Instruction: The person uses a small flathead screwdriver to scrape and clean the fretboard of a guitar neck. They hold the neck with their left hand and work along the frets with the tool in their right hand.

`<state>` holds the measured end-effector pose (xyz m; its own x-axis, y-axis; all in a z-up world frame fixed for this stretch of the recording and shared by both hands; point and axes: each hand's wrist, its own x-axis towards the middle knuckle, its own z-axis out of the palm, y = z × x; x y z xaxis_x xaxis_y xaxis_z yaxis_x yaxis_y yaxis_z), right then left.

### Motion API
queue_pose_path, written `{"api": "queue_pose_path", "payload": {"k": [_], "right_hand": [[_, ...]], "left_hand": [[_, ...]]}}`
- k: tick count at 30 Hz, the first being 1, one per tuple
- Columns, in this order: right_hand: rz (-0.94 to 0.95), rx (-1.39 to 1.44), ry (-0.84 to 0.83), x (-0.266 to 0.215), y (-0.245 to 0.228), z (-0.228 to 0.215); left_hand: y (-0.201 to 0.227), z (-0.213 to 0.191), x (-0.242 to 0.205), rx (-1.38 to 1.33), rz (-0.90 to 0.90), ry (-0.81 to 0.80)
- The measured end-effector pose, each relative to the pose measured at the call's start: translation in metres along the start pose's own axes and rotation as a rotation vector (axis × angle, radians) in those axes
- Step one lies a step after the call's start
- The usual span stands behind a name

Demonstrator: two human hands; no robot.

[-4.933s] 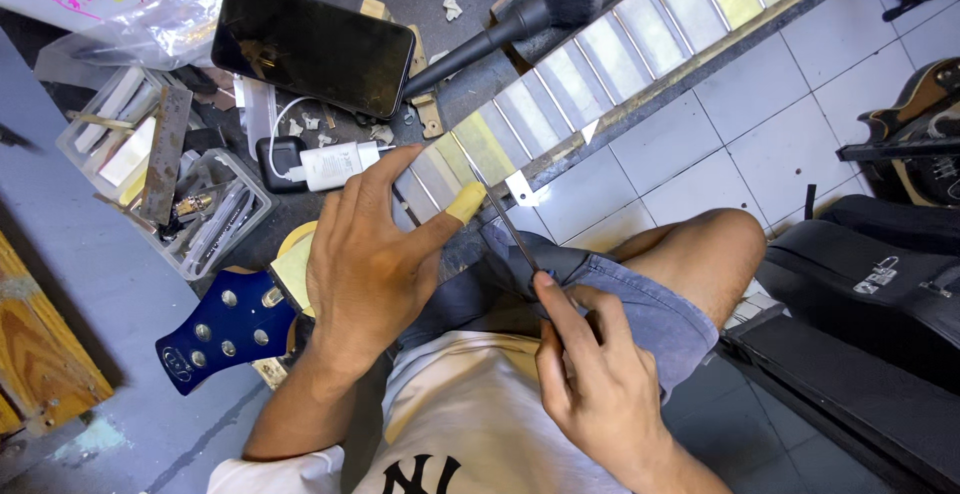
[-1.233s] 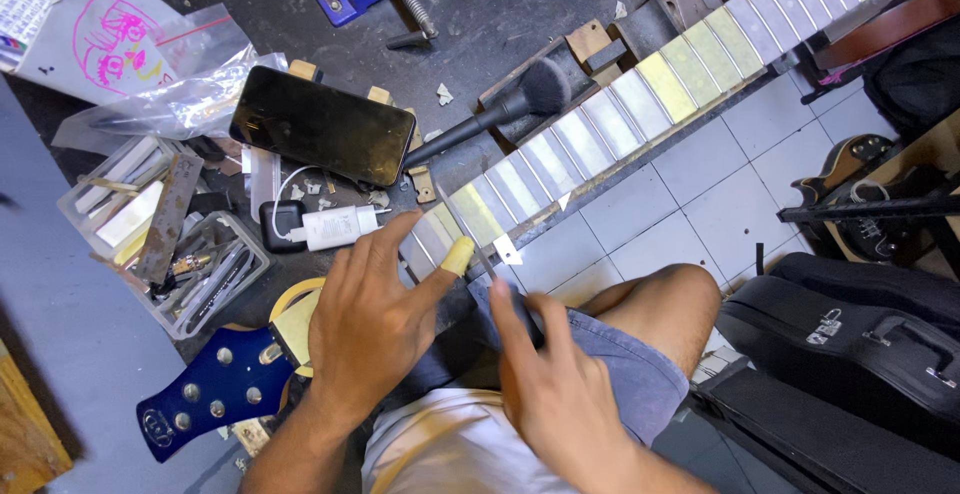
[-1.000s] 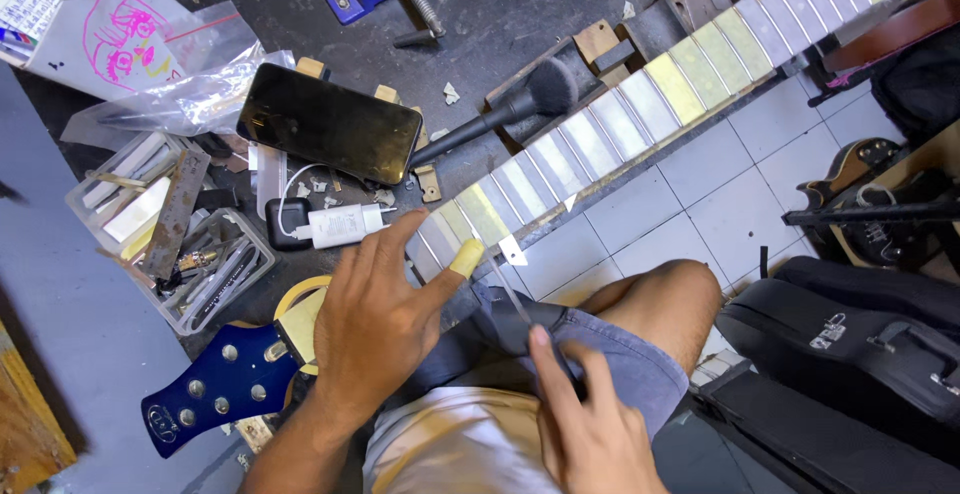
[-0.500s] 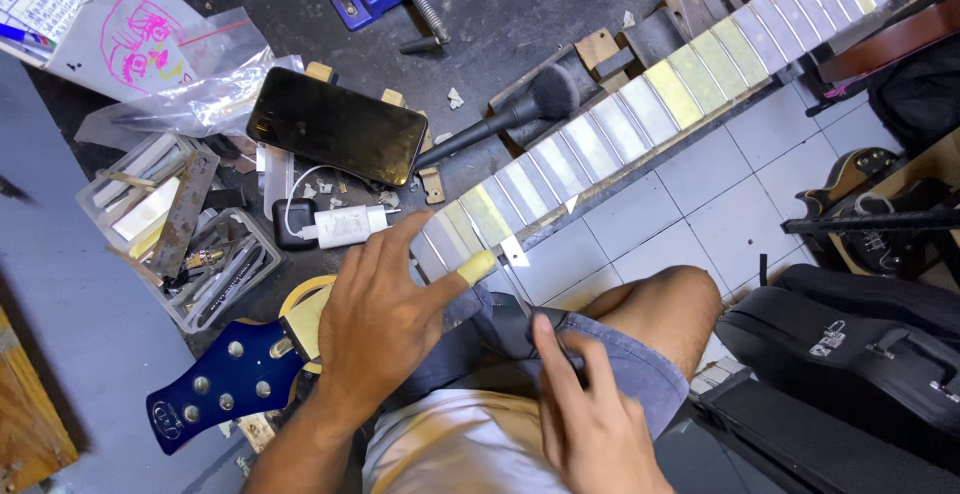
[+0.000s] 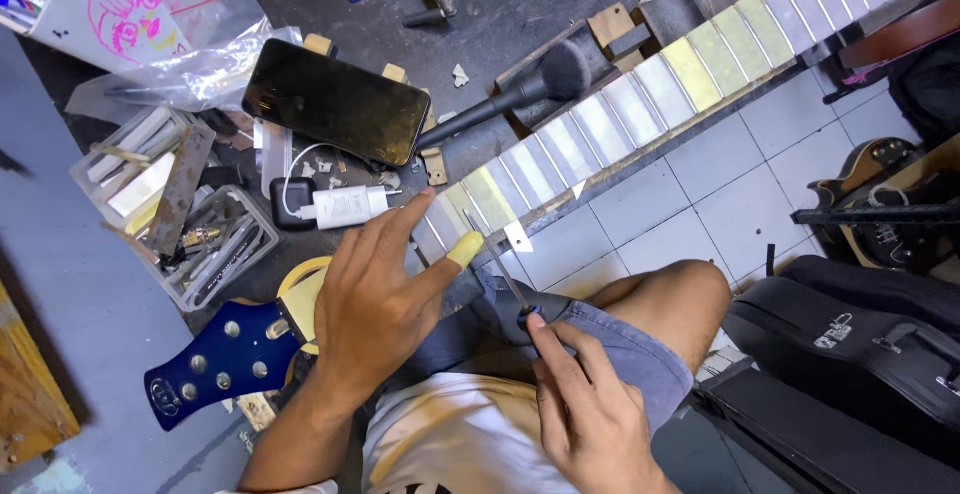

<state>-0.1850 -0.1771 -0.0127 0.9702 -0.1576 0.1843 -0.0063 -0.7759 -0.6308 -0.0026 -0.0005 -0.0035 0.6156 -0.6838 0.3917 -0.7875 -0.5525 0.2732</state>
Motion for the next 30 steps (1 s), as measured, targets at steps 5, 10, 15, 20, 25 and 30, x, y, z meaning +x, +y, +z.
{"api": "queue_pose_path", "payload": {"k": [5,10,15,20,25,30], "right_hand": [[0.012,-0.059,0.029,-0.006,0.003,0.008],[0.090,-0.057,0.011,-0.009,0.002,0.011],[0.053,-0.066,0.078,-0.007,-0.001,0.002],[0.157,-0.126,-0.003,-0.022,0.001,0.000],[0.141,-0.246,-0.178,0.038,-0.017,0.016],[0.156,-0.255,-0.205,0.017,-0.010,0.004]], "left_hand": [[-0.001,0.001,-0.002,0.014,0.025,0.031],[-0.001,0.001,-0.002,0.033,0.018,-0.021],[0.003,-0.002,0.004,0.065,0.016,-0.028],[0.003,-0.001,0.005,0.102,0.020,-0.043],[0.006,0.000,0.002,0.066,0.001,-0.041],[0.007,0.001,0.005,0.089,-0.021,-0.016]]}}
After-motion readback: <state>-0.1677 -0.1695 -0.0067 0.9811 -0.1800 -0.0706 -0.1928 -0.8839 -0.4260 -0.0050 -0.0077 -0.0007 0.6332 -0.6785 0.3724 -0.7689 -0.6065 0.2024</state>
